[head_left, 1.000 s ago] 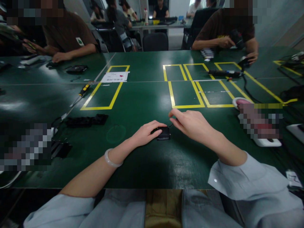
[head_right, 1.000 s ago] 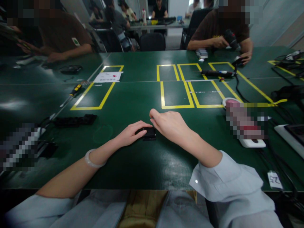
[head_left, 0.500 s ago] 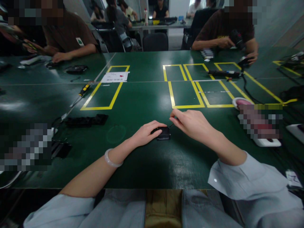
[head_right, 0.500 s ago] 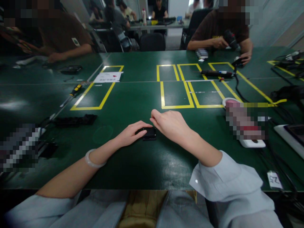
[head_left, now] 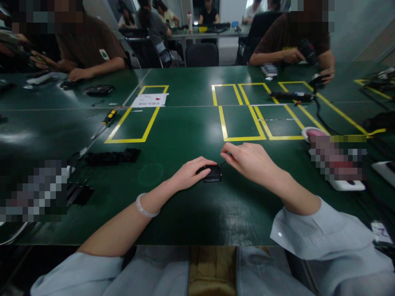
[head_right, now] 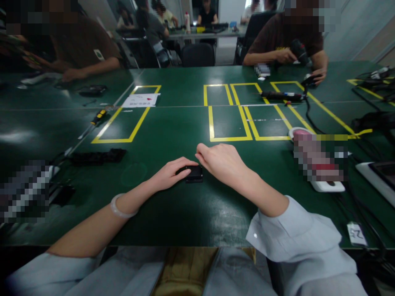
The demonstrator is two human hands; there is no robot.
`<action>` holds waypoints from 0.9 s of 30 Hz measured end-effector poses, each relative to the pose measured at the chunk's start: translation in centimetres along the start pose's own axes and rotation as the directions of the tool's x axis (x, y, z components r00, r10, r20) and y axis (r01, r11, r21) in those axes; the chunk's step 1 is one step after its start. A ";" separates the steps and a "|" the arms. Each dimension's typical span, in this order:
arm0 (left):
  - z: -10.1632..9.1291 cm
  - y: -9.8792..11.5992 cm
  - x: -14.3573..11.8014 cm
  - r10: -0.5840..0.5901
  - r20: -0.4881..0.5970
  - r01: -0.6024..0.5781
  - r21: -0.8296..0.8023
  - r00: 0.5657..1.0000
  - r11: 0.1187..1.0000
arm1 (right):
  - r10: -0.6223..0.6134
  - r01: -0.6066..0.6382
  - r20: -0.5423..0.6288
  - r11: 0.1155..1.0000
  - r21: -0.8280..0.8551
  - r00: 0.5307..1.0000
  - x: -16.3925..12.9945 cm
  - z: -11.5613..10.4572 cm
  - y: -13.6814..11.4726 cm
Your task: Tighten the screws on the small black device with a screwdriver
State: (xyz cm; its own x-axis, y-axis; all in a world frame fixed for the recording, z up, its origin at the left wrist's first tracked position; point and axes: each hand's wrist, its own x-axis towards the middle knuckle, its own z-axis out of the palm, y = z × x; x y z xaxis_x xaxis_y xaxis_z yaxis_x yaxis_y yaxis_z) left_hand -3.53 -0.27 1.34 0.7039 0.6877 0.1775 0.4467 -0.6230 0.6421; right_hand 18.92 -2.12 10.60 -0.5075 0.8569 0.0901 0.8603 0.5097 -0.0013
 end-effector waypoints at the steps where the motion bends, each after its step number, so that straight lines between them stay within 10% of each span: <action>1: 0.0 0.0 0.0 0.002 -0.001 -0.002 -0.001 1.000 1.000 | -0.003 0.003 -0.006 1.000 0.004 1.000 0.0 0.1 0.1; 27: 0.0 0.0 0.0 -0.002 -0.006 0.002 -0.009 1.000 1.000 | -0.019 0.021 -0.027 0.999 0.045 0.999 -0.2 0.0 0.0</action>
State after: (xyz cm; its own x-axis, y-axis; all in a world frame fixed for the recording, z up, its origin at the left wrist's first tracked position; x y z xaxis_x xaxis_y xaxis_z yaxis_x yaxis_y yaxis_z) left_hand -3.52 -0.26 1.27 0.6999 0.6911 0.1804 0.4432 -0.6183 0.6491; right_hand 18.98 -2.27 10.63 -0.5227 0.8444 0.1171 0.8466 0.5303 -0.0446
